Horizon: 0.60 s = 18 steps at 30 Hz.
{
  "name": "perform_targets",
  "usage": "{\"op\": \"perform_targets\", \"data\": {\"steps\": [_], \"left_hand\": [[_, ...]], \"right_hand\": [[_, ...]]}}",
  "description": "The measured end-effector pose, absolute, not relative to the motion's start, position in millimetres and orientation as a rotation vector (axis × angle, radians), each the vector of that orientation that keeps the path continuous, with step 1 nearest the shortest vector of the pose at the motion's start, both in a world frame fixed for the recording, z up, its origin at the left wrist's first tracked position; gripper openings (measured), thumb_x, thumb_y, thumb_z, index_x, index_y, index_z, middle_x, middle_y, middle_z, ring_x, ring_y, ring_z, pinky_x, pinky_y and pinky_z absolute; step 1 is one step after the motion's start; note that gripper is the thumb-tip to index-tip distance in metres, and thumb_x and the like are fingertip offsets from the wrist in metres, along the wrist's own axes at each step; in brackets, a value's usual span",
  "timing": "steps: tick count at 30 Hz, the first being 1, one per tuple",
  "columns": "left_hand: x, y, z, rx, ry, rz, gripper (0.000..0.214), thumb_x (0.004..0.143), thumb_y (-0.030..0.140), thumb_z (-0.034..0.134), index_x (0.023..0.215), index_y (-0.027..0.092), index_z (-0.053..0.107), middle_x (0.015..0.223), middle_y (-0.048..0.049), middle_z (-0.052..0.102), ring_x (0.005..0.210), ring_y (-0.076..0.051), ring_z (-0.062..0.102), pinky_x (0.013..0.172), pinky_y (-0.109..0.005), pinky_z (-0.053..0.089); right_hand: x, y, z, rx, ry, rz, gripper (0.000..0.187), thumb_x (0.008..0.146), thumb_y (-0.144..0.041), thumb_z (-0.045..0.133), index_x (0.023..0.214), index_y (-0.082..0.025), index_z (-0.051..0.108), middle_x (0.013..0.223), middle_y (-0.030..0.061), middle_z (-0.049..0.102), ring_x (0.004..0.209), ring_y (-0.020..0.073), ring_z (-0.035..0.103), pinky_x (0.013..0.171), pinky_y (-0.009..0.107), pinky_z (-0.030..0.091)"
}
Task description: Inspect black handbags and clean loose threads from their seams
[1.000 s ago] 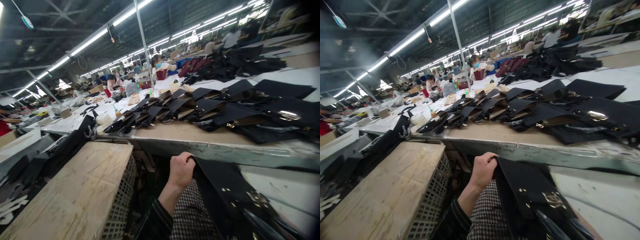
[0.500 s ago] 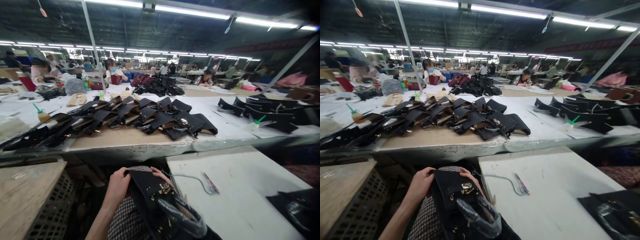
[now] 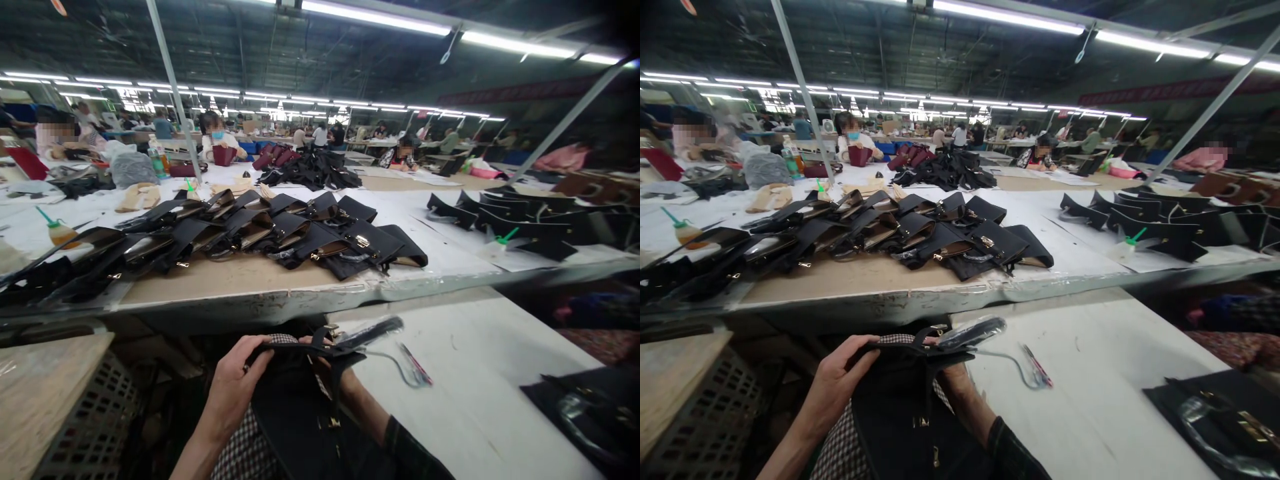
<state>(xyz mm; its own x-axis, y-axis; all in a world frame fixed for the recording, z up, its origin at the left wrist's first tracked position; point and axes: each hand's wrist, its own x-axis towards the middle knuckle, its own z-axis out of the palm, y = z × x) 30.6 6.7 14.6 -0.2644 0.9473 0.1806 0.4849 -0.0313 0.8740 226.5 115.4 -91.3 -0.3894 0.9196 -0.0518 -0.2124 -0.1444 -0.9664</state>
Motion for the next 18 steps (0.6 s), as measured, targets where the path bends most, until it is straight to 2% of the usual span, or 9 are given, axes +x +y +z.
{"op": "perform_targets", "data": {"steps": [6, 9, 13, 18], "left_hand": [[27, 6, 10, 1.652, 1.782, 1.300, 0.028, 0.094, 0.034, 0.050, 0.111, 0.026, 0.071, 0.112, -0.0018, 0.075, 0.103, -0.020, 0.070, 0.095, -0.029, 0.054], [29, 3, 5, 1.646, 1.855, 1.313, 0.029, 0.093, 0.035, 0.052, 0.112, 0.025, 0.071, 0.112, -0.0026, 0.075, 0.102, -0.021, 0.071, 0.095, -0.030, 0.054], [32, -1, 0, 1.579, 1.938, 1.325, 0.030, 0.092, 0.036, 0.053, 0.111, 0.023, 0.071, 0.109, -0.0045, 0.076, 0.097, -0.024, 0.072, 0.094, -0.032, 0.054], [28, -4, 1, 1.450, 1.966, 1.250, 0.029, 0.092, 0.038, 0.052, 0.105, 0.024, 0.074, 0.104, -0.0014, 0.078, 0.095, -0.023, 0.073, 0.086, -0.030, 0.057]], "right_hand": [[225, 118, -91, -0.809, -1.148, 1.739, 0.027, 0.071, -0.047, 0.071, 0.083, -0.022, 0.072, 0.091, 0.0084, 0.071, 0.098, 0.0301, 0.064, 0.097, 0.047, 0.045], [228, 110, -84, -0.803, -1.095, 1.827, 0.030, 0.074, -0.047, 0.069, 0.090, -0.021, 0.071, 0.098, 0.0104, 0.071, 0.101, 0.0313, 0.063, 0.092, 0.047, 0.048], [235, 100, -76, -0.905, -1.048, 1.911, 0.040, 0.070, -0.046, 0.076, 0.100, -0.021, 0.068, 0.107, 0.0112, 0.069, 0.104, 0.0325, 0.062, 0.084, 0.046, 0.051], [238, 103, -74, -0.802, -1.058, 1.840, 0.047, 0.066, -0.047, 0.078, 0.103, -0.021, 0.067, 0.108, 0.0100, 0.070, 0.104, 0.0307, 0.062, 0.089, 0.045, 0.049]]}}
